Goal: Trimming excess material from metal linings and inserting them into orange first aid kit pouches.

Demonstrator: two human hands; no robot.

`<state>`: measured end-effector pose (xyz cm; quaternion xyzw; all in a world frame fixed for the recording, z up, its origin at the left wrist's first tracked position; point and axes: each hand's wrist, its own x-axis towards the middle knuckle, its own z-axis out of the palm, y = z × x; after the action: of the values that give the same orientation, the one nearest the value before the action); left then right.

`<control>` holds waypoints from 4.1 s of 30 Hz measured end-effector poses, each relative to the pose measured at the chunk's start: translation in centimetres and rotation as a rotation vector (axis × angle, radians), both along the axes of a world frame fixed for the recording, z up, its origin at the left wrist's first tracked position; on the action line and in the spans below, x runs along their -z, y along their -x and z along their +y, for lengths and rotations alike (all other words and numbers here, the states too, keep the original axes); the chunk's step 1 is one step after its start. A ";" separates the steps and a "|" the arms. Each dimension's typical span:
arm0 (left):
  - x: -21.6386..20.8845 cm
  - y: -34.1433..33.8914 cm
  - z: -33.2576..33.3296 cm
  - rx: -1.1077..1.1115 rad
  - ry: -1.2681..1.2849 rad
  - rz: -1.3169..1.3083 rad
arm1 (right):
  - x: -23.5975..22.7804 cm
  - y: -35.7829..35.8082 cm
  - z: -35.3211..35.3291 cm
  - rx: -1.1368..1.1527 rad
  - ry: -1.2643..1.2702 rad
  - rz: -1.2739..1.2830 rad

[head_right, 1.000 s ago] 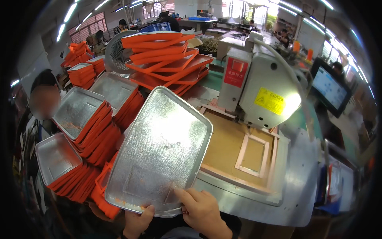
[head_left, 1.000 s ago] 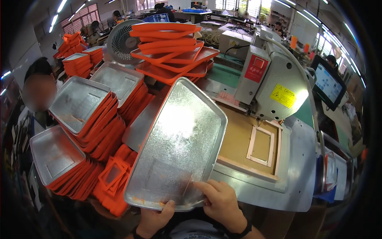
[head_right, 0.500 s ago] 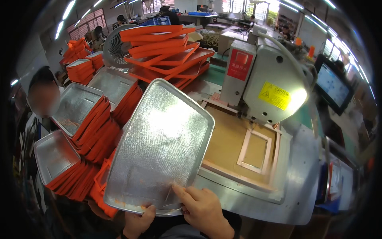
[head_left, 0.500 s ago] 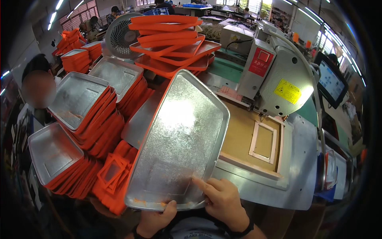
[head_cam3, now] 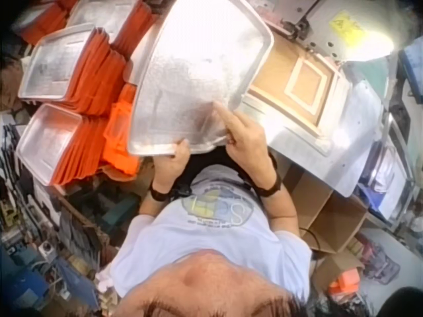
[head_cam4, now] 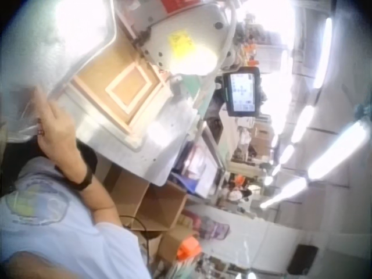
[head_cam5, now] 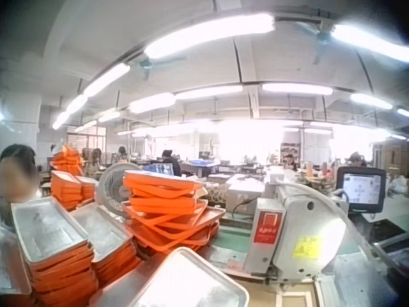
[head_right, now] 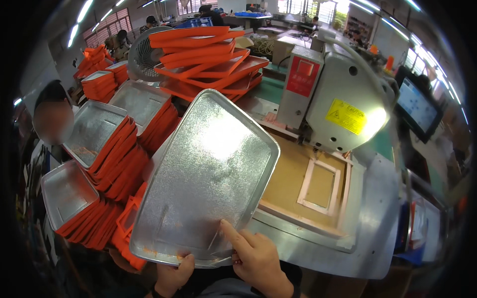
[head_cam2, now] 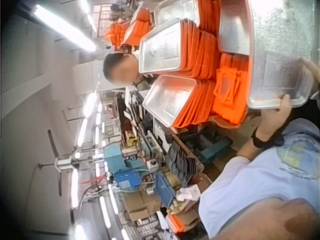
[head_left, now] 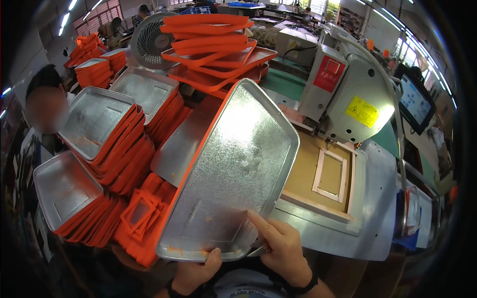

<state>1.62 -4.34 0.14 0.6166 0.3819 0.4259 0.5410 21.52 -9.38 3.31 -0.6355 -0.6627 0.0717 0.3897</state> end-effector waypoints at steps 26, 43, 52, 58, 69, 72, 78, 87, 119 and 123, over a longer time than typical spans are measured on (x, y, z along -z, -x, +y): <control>-0.2 -0.4 0.3 -0.001 0.027 -0.035 | -0.1 0.6 -0.1 0.011 0.003 -0.061; 0.1 -0.4 0.4 -0.058 0.075 -0.097 | -0.5 0.8 -0.3 -0.054 0.023 -0.123; 0.1 -0.4 0.6 -0.055 0.052 -0.067 | -0.7 1.1 -0.6 -0.074 0.035 -0.201; 0.0 -0.3 0.5 -0.057 0.032 -0.026 | -0.3 0.9 -0.9 -0.098 0.007 -0.187; -0.7 -0.5 0.4 -0.037 0.117 -0.026 | -0.3 1.4 -1.0 -0.038 0.015 -0.223; 0.7 0.3 0.5 -0.016 0.010 0.040 | -0.1 1.1 -1.1 -0.077 -0.011 -0.216; 0.5 -0.1 0.6 -0.039 0.032 0.004 | -1.0 2.1 -1.2 -0.051 0.072 -0.186; 0.5 0.2 0.7 0.000 0.086 0.008 | -1.4 2.9 -1.3 -0.098 0.060 -0.274; 0.5 -0.4 1.2 0.186 0.001 -0.003 | -1.3 3.7 2.6 -0.145 0.037 0.220; 0.3 -0.3 1.2 0.174 0.096 0.089 | -2.1 3.0 0.8 0.009 0.180 1.187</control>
<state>1.92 -3.19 -0.11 0.6391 0.3704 0.3308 0.5873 18.47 -8.54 5.39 -0.5199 -0.3204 0.4686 0.6383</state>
